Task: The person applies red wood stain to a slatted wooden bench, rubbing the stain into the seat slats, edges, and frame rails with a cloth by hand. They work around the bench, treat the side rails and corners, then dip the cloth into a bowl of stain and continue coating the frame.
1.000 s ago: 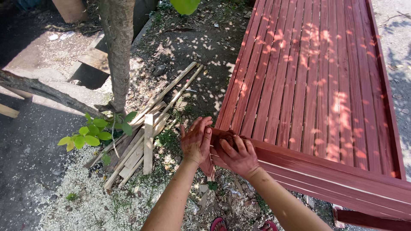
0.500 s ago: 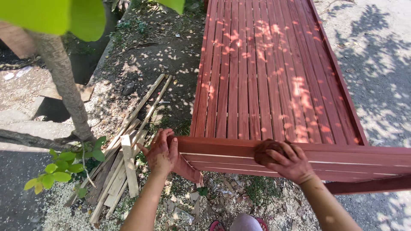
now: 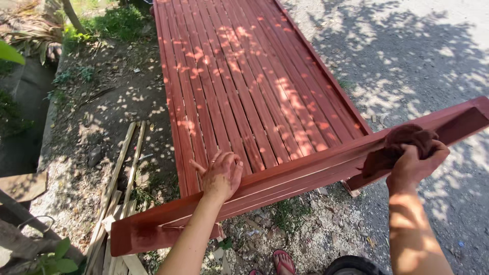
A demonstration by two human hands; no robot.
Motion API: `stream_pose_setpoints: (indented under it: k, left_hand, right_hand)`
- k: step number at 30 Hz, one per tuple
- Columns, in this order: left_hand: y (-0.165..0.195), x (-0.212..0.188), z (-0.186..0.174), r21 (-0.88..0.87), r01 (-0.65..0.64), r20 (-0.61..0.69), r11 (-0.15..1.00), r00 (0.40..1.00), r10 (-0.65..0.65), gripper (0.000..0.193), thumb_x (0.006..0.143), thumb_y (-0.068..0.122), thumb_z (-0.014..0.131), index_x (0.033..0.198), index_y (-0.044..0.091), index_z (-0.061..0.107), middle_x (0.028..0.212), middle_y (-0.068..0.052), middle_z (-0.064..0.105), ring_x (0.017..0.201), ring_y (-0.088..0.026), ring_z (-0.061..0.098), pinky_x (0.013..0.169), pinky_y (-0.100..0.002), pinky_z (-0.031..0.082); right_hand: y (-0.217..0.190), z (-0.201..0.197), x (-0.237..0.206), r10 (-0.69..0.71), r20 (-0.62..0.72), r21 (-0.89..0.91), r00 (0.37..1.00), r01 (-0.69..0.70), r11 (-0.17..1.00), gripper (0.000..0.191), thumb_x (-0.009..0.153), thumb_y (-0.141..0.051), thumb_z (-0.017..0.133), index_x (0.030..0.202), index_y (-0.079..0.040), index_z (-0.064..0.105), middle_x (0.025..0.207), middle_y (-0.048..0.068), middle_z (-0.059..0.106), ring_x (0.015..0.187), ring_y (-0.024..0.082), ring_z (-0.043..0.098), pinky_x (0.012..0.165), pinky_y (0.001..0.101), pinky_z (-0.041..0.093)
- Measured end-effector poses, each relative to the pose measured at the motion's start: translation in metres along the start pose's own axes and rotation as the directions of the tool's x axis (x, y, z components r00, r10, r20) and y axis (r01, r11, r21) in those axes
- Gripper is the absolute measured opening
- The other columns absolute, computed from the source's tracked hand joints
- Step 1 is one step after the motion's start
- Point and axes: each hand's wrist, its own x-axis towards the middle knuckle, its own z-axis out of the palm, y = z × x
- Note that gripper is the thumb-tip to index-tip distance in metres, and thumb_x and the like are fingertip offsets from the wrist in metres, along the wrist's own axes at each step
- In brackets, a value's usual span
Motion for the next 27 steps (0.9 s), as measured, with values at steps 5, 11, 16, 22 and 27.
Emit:
stream_pose_setpoints:
  k: [5, 11, 16, 22, 27]
  left_hand:
    - [0.010, -0.009, 0.002, -0.094, 0.121, 0.115, 0.988, 0.987, -0.110, 0.046, 0.096, 0.060, 0.038, 0.115, 0.031, 0.068, 0.140, 0.006, 0.059, 0.138, -0.021, 0.049, 0.117, -0.074, -0.013]
    - [0.010, -0.005, 0.008, -0.173, 0.145, 0.238, 0.974, 0.966, -0.102, 0.049, 0.096, 0.063, 0.036, 0.118, 0.035, 0.069, 0.139, 0.009, 0.062, 0.139, -0.019, 0.050, 0.126, -0.062, -0.007]
    - [-0.002, -0.007, 0.017, -0.322, 0.079, 0.261, 0.943, 0.965, 0.008, 0.051, 0.097, 0.057, 0.032, 0.116, 0.030, 0.070, 0.139, 0.008, 0.063, 0.137, -0.021, 0.052, 0.125, -0.061, -0.001]
    - [-0.020, -0.006, 0.038, -0.681, 0.023, 0.253, 0.732, 0.945, 0.206, 0.054, 0.100, 0.049, 0.033, 0.108, 0.016, 0.075, 0.130, -0.005, 0.071, 0.131, -0.024, 0.059, 0.117, -0.046, 0.031]
    - [-0.024, -0.008, 0.043, -0.663, 0.019, 0.349, 0.749, 0.892, 0.286, 0.053, 0.096, 0.047, 0.036, 0.116, 0.015, 0.073, 0.132, -0.010, 0.065, 0.128, -0.026, 0.057, 0.112, -0.041, 0.037]
  right_hand:
    - [0.029, 0.012, -0.001, 0.519, -0.207, 0.458, 0.830, -0.386, 0.801, 0.051, 0.081, 0.000, 0.054, 0.125, -0.018, 0.036, 0.108, 0.007, 0.051, 0.095, 0.023, 0.062, 0.080, 0.0385, 0.063]
    - [0.032, 0.080, -0.086, 0.349, -0.444, 0.167, 0.826, -0.306, 0.937, 0.052, 0.100, -0.028, 0.073, 0.131, -0.005, 0.039, 0.125, 0.012, 0.055, 0.113, 0.024, 0.058, 0.099, 0.0400, 0.053]
    - [-0.015, 0.153, -0.222, 0.437, -0.439, 0.140, 0.785, -0.420, 0.897, 0.059, 0.104, -0.035, 0.066, 0.137, 0.002, 0.034, 0.131, 0.017, 0.046, 0.121, 0.026, 0.049, 0.109, 0.0431, 0.044]
    - [-0.125, 0.275, -0.409, 0.831, -0.479, 0.153, 0.283, -0.905, 0.397, 0.054, 0.097, -0.038, 0.057, 0.136, -0.005, 0.039, 0.131, 0.013, 0.053, 0.116, 0.027, 0.056, 0.099, 0.0444, 0.046]
    - [-0.128, 0.267, -0.414, 0.910, -0.212, 0.662, 0.357, -0.633, 0.402, 0.031, 0.098, -0.019, 0.046, 0.120, 0.002, 0.053, 0.108, 0.015, 0.063, 0.097, 0.025, 0.062, 0.084, 0.0401, 0.053]
